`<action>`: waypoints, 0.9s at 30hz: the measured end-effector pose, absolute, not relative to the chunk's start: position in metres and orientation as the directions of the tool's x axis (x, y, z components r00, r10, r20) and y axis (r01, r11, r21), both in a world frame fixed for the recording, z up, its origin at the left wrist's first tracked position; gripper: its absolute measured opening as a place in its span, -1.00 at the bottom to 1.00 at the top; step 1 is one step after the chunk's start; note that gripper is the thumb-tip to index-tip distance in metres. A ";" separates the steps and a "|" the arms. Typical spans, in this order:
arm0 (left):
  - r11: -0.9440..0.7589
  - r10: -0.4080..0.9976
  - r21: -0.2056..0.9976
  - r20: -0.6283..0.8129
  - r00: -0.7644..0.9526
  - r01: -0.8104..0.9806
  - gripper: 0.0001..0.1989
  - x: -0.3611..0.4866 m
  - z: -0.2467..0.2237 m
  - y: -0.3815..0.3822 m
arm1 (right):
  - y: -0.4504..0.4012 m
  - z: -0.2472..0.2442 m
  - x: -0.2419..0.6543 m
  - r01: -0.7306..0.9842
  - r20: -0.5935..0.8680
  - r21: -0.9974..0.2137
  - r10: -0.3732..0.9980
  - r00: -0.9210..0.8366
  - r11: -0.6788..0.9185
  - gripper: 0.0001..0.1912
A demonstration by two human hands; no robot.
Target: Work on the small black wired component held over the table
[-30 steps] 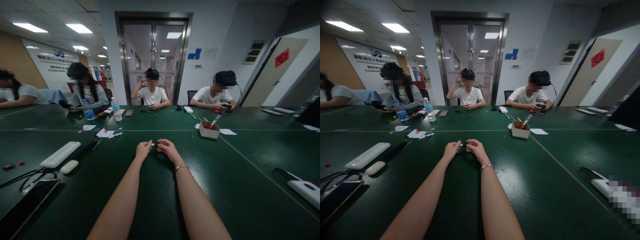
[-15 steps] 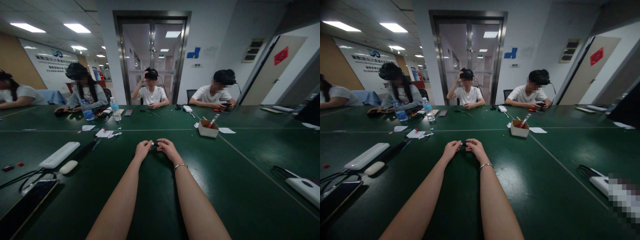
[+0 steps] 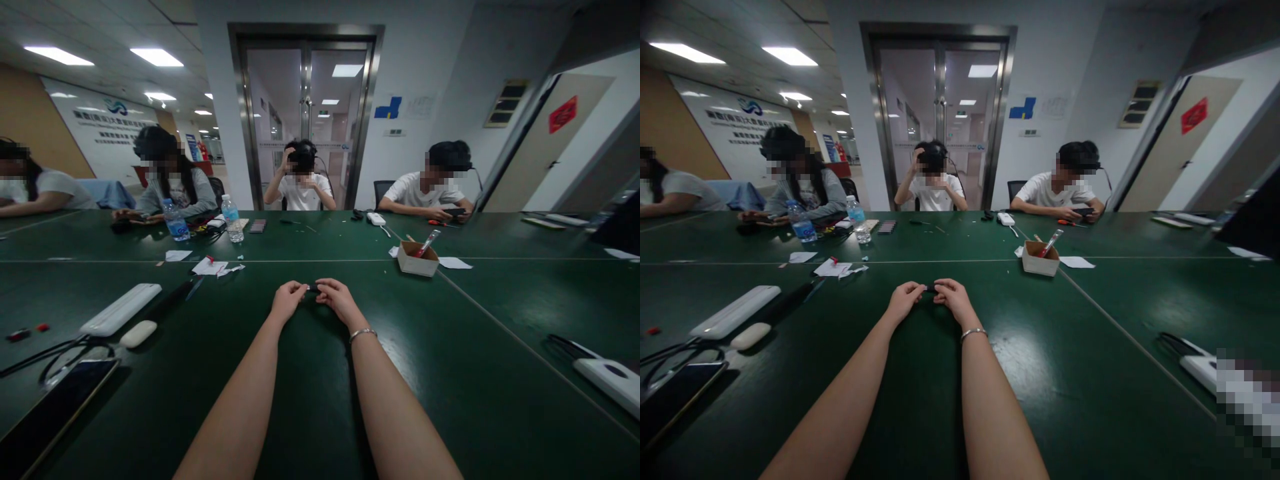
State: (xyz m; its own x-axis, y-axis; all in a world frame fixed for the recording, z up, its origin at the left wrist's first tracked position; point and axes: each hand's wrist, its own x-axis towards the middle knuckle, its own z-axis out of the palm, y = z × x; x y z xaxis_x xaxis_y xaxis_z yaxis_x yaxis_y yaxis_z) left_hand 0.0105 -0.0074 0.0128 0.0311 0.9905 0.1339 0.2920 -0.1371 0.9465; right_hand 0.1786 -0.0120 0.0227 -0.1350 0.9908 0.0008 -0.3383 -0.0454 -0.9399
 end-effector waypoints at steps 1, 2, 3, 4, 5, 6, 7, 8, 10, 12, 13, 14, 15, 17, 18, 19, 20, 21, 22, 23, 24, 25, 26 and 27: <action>-0.138 0.990 0.948 0.134 0.032 0.286 -0.65 0.011 0.013 -0.007 | -0.012 0.023 0.179 -0.340 -0.002 -0.939 0.991 -0.134 -0.048 -0.72; -0.139 0.990 0.950 0.135 0.033 0.279 -0.66 0.011 0.013 -0.007 | -0.012 0.023 0.178 -0.343 -0.004 -0.938 0.991 -0.134 -0.050 -0.72; -0.143 0.990 0.952 0.137 0.038 0.271 -0.67 0.011 0.013 -0.007 | -0.012 0.023 0.178 -0.346 -0.004 -0.937 0.991 -0.135 -0.051 -0.73; -0.147 0.989 0.954 0.141 0.043 0.262 -0.68 0.011 0.013 -0.007 | -0.012 0.023 0.178 -0.349 -0.003 -0.936 0.991 -0.136 -0.051 -0.73; -0.151 0.989 0.956 0.144 0.044 0.252 -0.69 0.011 0.013 -0.007 | -0.012 0.023 0.178 -0.351 -0.003 -0.935 0.991 -0.137 -0.051 -0.73; -0.154 0.988 0.958 0.149 0.040 0.242 -0.69 0.011 0.013 -0.007 | -0.012 0.023 0.179 -0.353 -0.001 -0.934 0.991 -0.137 -0.050 -0.74; -0.157 0.988 0.959 0.154 0.035 0.234 -0.70 0.012 0.013 -0.007 | -0.012 0.023 0.179 -0.353 0.000 -0.934 0.991 -0.137 -0.049 -0.74; -0.160 0.987 0.960 0.158 0.028 0.229 -0.70 0.012 0.014 -0.008 | -0.012 0.023 0.179 -0.354 0.000 -0.934 0.991 -0.137 -0.049 -0.75; -0.170 0.985 0.959 0.169 0.024 0.225 -0.72 0.012 0.015 -0.009 | -0.012 0.023 0.179 -0.354 0.000 -0.934 0.991 -0.137 -0.049 -0.76; -0.183 0.983 0.957 0.182 0.027 0.223 -0.72 0.012 0.015 -0.010 | -0.012 0.023 0.178 -0.355 -0.003 -0.933 0.991 -0.133 -0.050 -0.76; -0.190 0.982 0.956 0.188 0.028 0.222 -0.72 0.012 0.015 -0.010 | -0.012 0.023 0.178 -0.355 -0.005 -0.933 0.991 -0.131 -0.052 -0.76; -0.195 0.981 0.955 0.193 0.027 0.222 -0.72 0.012 0.015 -0.011 | -0.012 0.023 0.178 -0.354 -0.008 -0.934 0.991 -0.130 -0.054 -0.76; -0.198 0.980 0.954 0.197 0.027 0.223 -0.72 0.012 0.015 -0.011 | -0.012 0.024 0.178 -0.354 -0.010 -0.934 0.991 -0.130 -0.056 -0.76; -0.209 0.978 0.952 0.206 0.036 0.224 -0.73 0.012 0.015 -0.011 | -0.012 0.024 0.178 -0.355 -0.012 -0.933 0.991 -0.134 -0.059 -0.75; -0.220 0.976 0.950 0.216 0.042 0.222 -0.74 0.011 0.014 -0.010 | -0.012 0.024 0.177 -0.356 -0.011 -0.933 0.991 -0.135 -0.059 -0.75; -0.236 0.972 0.947 0.231 0.046 0.218 -0.75 0.011 0.014 -0.010 | -0.012 0.024 0.177 -0.358 -0.010 -0.932 0.991 -0.134 -0.058 -0.75; -0.256 0.967 0.943 0.251 0.048 0.213 -0.76 0.011 0.013 -0.009 | -0.012 0.024 0.177 -0.359 -0.009 -0.932 0.991 -0.132 -0.057 -0.76; -0.277 0.961 0.938 0.273 0.050 0.208 -0.78 0.011 0.012 -0.008 | -0.012 0.024 0.177 -0.359 -0.009 -0.932 0.991 -0.130 -0.055 -0.77; -0.295 0.955 0.933 0.292 0.048 0.205 -0.79 0.011 0.011 -0.008 | -0.012 0.024 0.177 -0.359 -0.009 -0.932 0.992 -0.127 -0.055 -0.78; -0.307 0.951 0.930 0.304 0.047 0.204 -0.80 0.011 0.011 -0.007 | -0.012 0.023 0.177 -0.359 -0.009 -0.932 0.992 -0.125 -0.054 -0.78; -0.314 0.949 0.928 0.310 0.048 0.203 -0.80 0.011 0.010 -0.006 | -0.012 0.023 0.177 -0.359 -0.010 -0.932 0.992 -0.123 -0.053 -0.79; -0.314 0.949 0.928 0.310 0.052 0.202 -0.81 0.011 0.010 -0.006 | -0.012 0.024 0.177 -0.358 -0.011 -0.932 0.992 -0.123 -0.055 -0.79; -0.310 0.951 0.929 0.305 0.053 0.201 -0.80 0.011 0.010 -0.006 | -0.012 0.024 0.178 -0.357 -0.013 -0.932 0.992 -0.125 -0.057 -0.79; -0.304 0.953 0.932 0.300 0.052 0.199 -0.80 0.012 0.010 -0.006 | -0.012 0.024 0.178 -0.356 -0.014 -0.932 0.992 -0.127 -0.059 -0.79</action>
State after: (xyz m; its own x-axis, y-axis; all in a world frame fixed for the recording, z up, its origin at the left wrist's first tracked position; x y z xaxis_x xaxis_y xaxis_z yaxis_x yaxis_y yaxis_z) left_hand 0.0116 -0.0060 0.0099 0.0518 0.9525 0.3000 0.1991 -0.3042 0.9316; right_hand 0.1777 -0.0120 0.0239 -0.1265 0.9919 -0.0143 -0.3564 -0.0589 -0.9325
